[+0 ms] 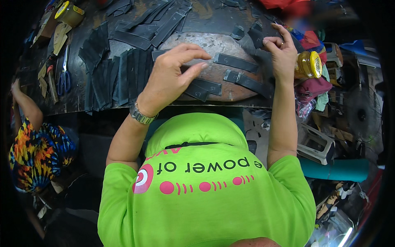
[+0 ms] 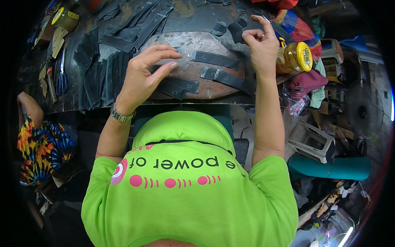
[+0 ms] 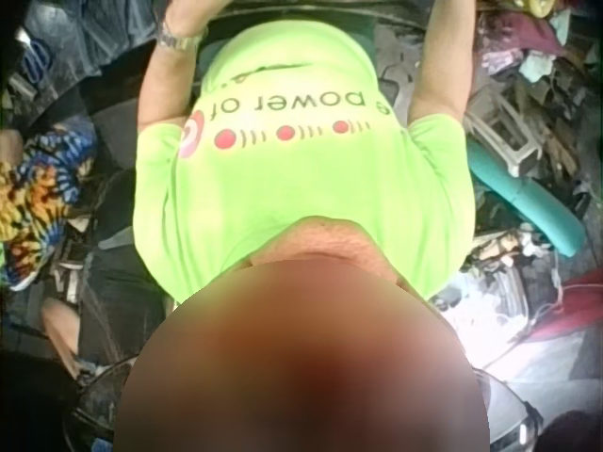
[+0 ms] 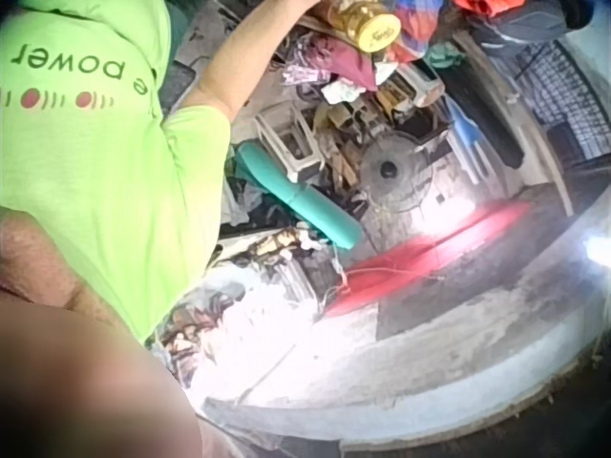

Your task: The person handles small black rubber pieces on a workbench, aligns them, and uses scissors to trim edges. They repeatedly pick up pieces, compare sizes, and cut them to match a target length.

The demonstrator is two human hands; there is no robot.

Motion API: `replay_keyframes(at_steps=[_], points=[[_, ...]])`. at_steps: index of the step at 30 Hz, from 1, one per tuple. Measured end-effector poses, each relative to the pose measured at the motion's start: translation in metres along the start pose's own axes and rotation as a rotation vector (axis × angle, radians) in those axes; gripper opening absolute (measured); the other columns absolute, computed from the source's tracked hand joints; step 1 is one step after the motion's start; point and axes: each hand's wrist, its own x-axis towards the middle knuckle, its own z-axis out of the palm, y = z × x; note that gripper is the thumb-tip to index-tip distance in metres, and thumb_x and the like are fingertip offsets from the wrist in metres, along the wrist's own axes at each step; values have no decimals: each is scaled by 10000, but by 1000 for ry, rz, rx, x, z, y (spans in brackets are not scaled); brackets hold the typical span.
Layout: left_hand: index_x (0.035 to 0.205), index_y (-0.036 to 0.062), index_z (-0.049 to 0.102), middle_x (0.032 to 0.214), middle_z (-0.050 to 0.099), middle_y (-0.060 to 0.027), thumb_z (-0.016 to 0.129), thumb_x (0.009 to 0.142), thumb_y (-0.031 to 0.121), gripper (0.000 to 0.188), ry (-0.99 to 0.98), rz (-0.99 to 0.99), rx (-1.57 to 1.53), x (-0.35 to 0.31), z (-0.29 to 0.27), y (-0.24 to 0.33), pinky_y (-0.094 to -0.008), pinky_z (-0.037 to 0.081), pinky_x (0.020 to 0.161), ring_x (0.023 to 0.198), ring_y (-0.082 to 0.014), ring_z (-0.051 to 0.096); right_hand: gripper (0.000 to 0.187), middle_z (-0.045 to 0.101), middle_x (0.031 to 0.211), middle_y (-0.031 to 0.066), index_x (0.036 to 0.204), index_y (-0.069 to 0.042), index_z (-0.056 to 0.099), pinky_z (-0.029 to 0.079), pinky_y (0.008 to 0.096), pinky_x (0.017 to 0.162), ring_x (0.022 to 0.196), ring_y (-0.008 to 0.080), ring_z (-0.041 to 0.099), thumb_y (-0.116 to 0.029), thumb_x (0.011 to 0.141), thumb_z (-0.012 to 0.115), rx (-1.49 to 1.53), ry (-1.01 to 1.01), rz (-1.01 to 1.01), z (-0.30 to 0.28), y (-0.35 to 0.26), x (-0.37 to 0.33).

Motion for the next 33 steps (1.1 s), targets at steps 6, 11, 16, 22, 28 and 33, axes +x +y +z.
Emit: replay_keyframes(at_steps=[6, 11, 16, 22, 28, 33], points=[[1185, 10, 753, 1114, 756, -115, 716, 962, 126, 254, -145, -221, -262, 9, 28, 12, -294, 538, 908, 1003, -165, 700, 573, 722, 979, 90, 1405, 2, 505, 621, 333, 813, 899, 156, 699, 95, 877, 708, 632, -142, 126, 14, -23, -42], [1265, -10, 701, 1062, 742, -34, 731, 978, 136, 324, -67, -298, -532, 12, 39, 10, -255, 537, 867, 952, -95, 669, 602, 716, 985, 91, 1434, -5, 493, 598, 313, 851, 917, 137, 687, 94, 882, 711, 604, -171, 117, 39, -34, -71], [1168, -9, 723, 1031, 749, -39, 745, 955, 120, 250, -29, -262, -487, 11, 28, 5, -256, 542, 795, 898, -93, 679, 711, 699, 1067, 77, 1499, -38, 468, 519, 263, 907, 961, 127, 656, 71, 849, 735, 356, -274, -1, 54, -48, -82], [1072, 23, 755, 947, 721, -119, 782, 877, 108, 214, -112, -4, 109, 1, 11, 9, -296, 558, 702, 795, -199, 722, 837, 672, 1150, 63, 1555, -98, 440, 486, 272, 929, 999, 129, 630, 63, 794, 750, -134, -611, -244, 43, -71, -74], [1059, 61, 753, 1003, 709, -111, 778, 842, 149, 235, 87, 52, 216, 0, 1, -2, -403, 546, 829, 940, -309, 689, 755, 668, 952, 46, 1514, -143, 504, 523, 250, 750, 798, 120, 628, 120, 830, 681, -120, -532, -166, 55, -59, -66], [1131, 56, 749, 1175, 702, -121, 767, 883, 119, 256, -12, 136, 489, -9, -7, -20, -401, 517, 989, 1147, -298, 656, 680, 685, 949, 46, 1487, -81, 517, 520, 196, 698, 777, 58, 623, 96, 860, 711, 200, -428, 116, 68, -37, -47]])
